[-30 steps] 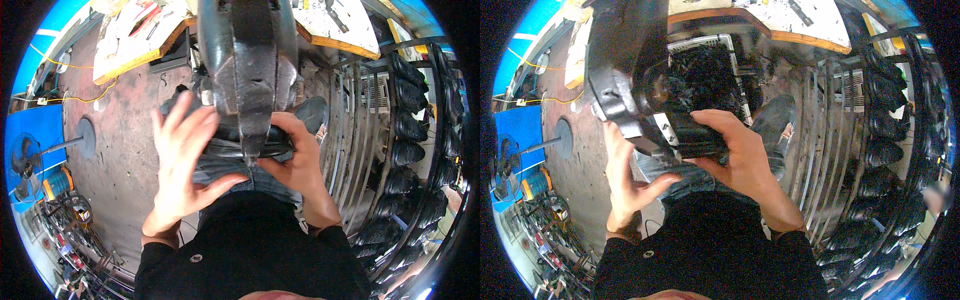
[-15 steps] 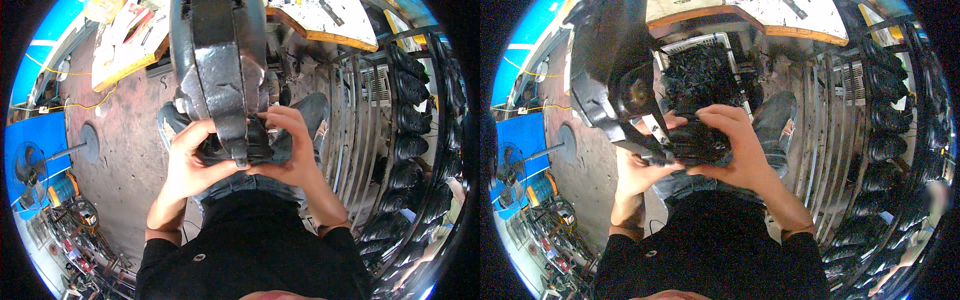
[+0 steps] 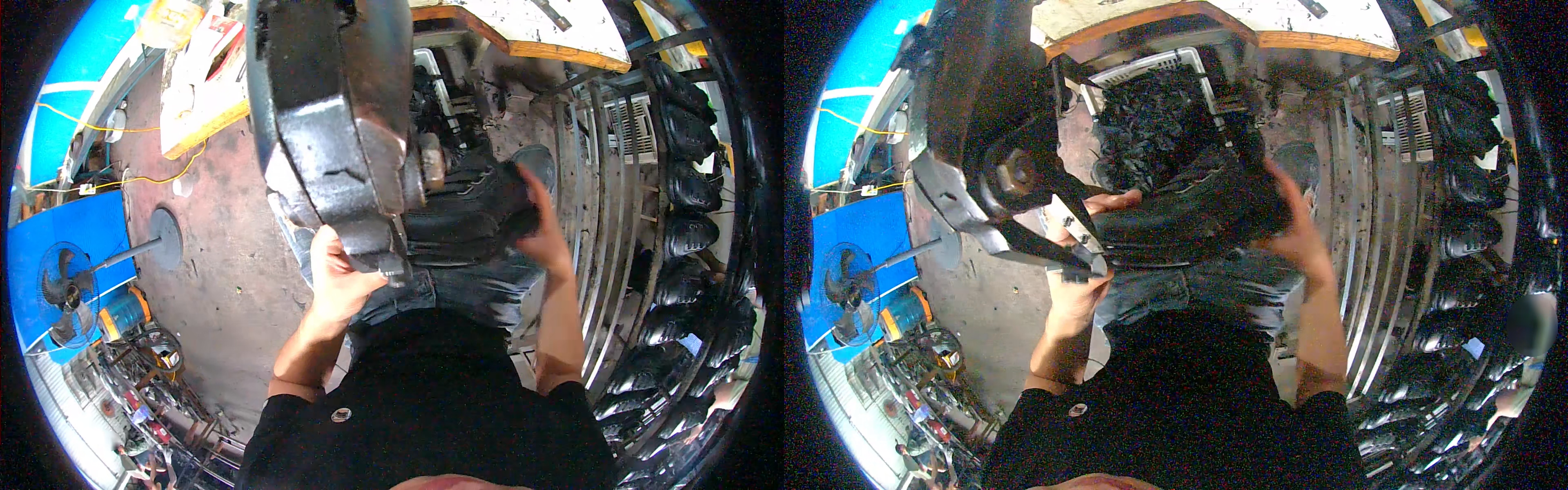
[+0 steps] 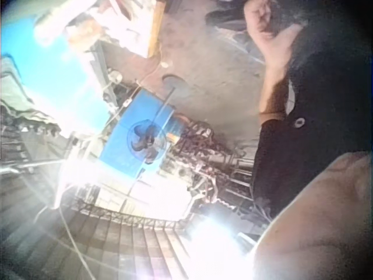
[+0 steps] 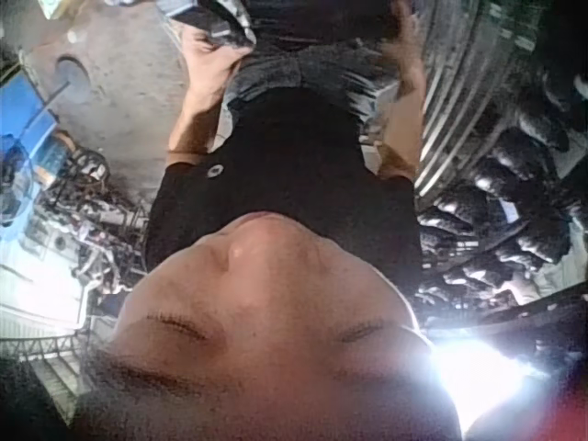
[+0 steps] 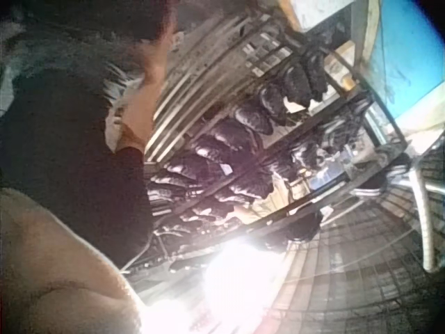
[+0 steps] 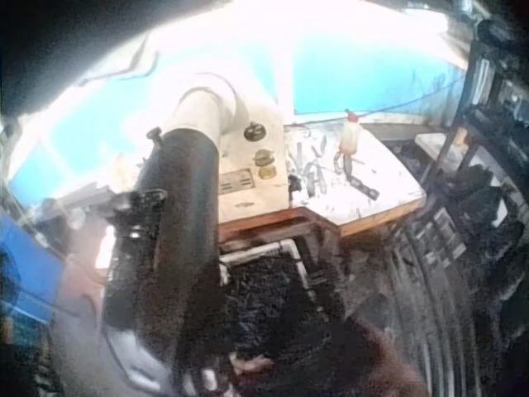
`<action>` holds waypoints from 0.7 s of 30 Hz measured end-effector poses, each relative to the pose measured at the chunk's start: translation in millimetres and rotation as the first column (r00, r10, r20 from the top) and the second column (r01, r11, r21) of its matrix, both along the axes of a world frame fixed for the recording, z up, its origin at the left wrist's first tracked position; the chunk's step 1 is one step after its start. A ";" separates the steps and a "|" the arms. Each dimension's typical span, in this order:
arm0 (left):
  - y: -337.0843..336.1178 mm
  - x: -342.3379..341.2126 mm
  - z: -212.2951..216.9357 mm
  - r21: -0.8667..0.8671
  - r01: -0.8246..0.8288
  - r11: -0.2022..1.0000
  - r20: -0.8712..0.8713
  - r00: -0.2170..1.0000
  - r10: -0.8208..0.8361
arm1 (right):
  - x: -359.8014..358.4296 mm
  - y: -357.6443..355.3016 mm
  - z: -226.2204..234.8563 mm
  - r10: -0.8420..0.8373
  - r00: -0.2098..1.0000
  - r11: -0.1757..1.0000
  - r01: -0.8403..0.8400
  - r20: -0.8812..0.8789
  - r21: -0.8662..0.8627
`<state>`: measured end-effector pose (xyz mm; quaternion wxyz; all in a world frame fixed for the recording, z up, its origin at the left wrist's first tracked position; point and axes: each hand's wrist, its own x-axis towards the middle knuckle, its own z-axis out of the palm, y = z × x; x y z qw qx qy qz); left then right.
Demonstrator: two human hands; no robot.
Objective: Operating a specialized sewing or lasting machine to assemble shoes.
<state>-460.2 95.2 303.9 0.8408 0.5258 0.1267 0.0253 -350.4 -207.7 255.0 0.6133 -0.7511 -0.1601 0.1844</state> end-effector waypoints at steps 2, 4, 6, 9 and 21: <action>-1.6 -0.9 -2.0 -0.024 -0.025 0.999 -0.004 1.000 0.025 | 10.6 -20.1 20.1 -0.030 0.998 0.999 0.032 0.049 -0.042; -3.9 -3.2 -5.8 -0.101 -0.053 0.993 -0.014 0.999 0.052 | 18.7 -31.8 38.0 -0.083 0.992 0.996 0.085 0.090 -0.021; -4.3 -6.8 -21.2 -0.090 -0.042 0.995 0.072 0.996 0.048 | 25.4 -38.3 47.1 -0.115 0.992 0.991 0.110 0.056 0.082; -12.5 13.1 24.7 -0.087 0.057 0.995 0.108 0.993 -0.047 | 23.7 -49.7 40.7 -0.137 0.988 0.990 0.135 0.074 0.026; -1.7 4.0 9.2 0.052 0.076 0.996 0.055 0.995 -0.079 | 13.2 -36.4 53.9 -0.166 0.986 0.985 0.165 0.026 0.050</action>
